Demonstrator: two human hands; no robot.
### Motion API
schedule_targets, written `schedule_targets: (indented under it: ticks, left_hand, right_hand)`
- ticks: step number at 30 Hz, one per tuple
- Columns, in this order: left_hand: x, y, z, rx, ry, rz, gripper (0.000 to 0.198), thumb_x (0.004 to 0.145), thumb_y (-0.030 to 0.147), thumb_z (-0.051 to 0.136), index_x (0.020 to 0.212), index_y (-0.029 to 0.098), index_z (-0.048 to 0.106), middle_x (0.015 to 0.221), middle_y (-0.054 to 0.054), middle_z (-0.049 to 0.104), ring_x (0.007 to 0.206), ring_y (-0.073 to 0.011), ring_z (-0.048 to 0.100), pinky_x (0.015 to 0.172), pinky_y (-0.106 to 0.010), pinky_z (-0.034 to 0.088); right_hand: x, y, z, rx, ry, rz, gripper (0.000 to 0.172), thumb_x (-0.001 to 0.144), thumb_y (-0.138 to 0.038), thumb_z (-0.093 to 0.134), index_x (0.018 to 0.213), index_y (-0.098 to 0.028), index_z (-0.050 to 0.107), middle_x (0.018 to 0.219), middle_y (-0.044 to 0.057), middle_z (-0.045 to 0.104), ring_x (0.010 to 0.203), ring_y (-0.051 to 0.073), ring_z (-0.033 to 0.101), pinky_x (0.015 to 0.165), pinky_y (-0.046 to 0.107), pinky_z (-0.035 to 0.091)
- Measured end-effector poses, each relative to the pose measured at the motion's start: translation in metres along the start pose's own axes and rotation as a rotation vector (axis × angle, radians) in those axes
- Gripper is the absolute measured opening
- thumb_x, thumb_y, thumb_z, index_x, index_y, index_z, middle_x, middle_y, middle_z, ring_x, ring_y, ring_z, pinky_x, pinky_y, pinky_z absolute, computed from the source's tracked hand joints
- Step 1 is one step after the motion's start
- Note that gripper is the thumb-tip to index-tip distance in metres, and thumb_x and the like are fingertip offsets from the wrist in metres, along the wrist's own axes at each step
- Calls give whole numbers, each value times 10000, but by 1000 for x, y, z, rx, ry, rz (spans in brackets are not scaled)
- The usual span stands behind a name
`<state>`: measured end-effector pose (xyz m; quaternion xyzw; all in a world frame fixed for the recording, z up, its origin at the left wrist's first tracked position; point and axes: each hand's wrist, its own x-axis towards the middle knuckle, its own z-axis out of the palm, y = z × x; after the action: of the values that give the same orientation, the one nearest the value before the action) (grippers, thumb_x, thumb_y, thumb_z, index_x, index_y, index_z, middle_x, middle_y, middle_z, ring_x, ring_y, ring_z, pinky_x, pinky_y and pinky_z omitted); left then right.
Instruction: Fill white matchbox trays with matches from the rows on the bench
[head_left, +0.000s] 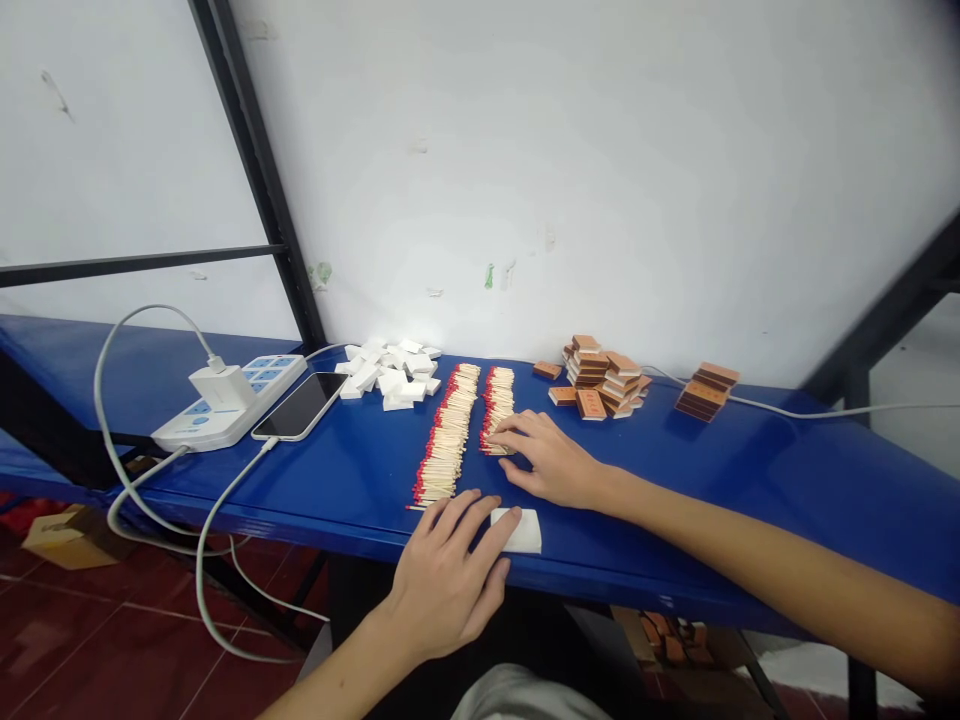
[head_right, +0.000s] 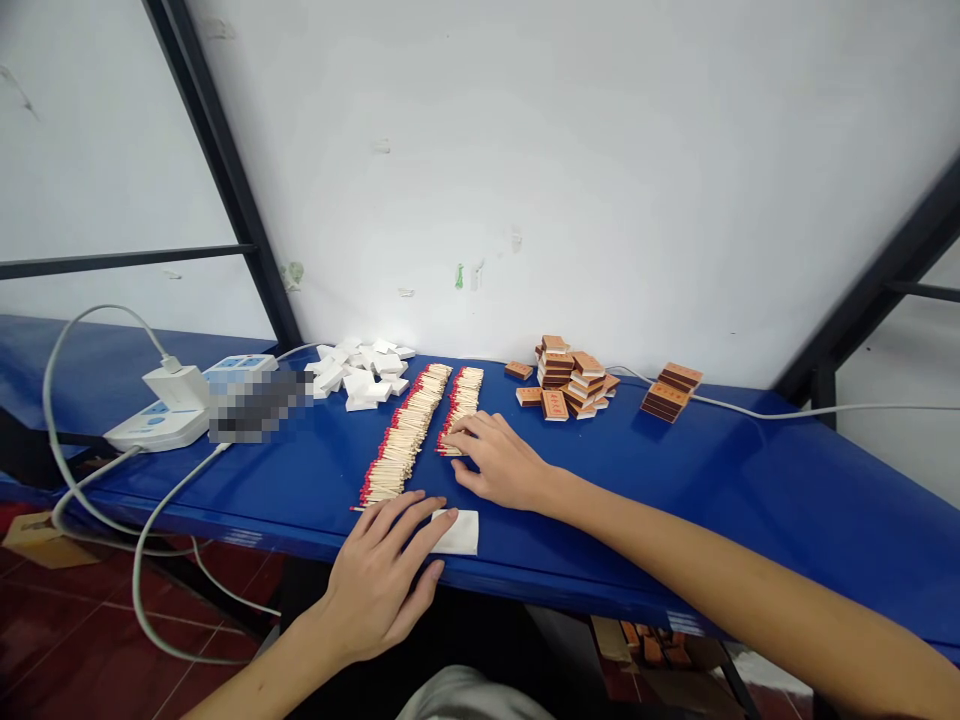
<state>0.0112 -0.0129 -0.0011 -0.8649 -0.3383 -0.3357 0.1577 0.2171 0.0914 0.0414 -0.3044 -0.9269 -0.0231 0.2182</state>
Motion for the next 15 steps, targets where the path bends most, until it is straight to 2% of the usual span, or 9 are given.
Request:
schedule_targets:
  ticks: [5,9,12,15]
  left_hand:
    - [-1,0,1,4,10,6,399,937,250,456,1306,172,587,1214,-103,665,1142,-272,570,943,-402,430]
    - [-1,-1,1,-1,17,7,395,930,238,452,1291,170,596,1208,-97,672,1131,-269,573,942,-405,421]
    - [-1,0,1,-19,15,2,400,919,219,447,1286,170,598,1207,-89,674,1124,-268,572,958,-414,402]
    - [-1,0,1,-25,16,-1,399,918,216,449,1286,168,596,1202,-90,675,1118,-267,573,961,-414,398]
  right_hand:
    - [6,7,6,41,54,67,209,929,-225,569,1119,-187,647,1073,100,663,978,232,573,880,385,442]
    - [8,12,12,43,60,65,135,900,-160,571,988,-188,670,966,76,677,913,215,580,820,351,436]
    - [7,14,14,65,78,48,150,884,-110,554,897,-193,678,895,58,682,842,192,594,781,329,426]
    - [6,15,14,109,120,30,170,878,-98,544,894,-193,684,886,56,691,829,185,610,781,321,442]
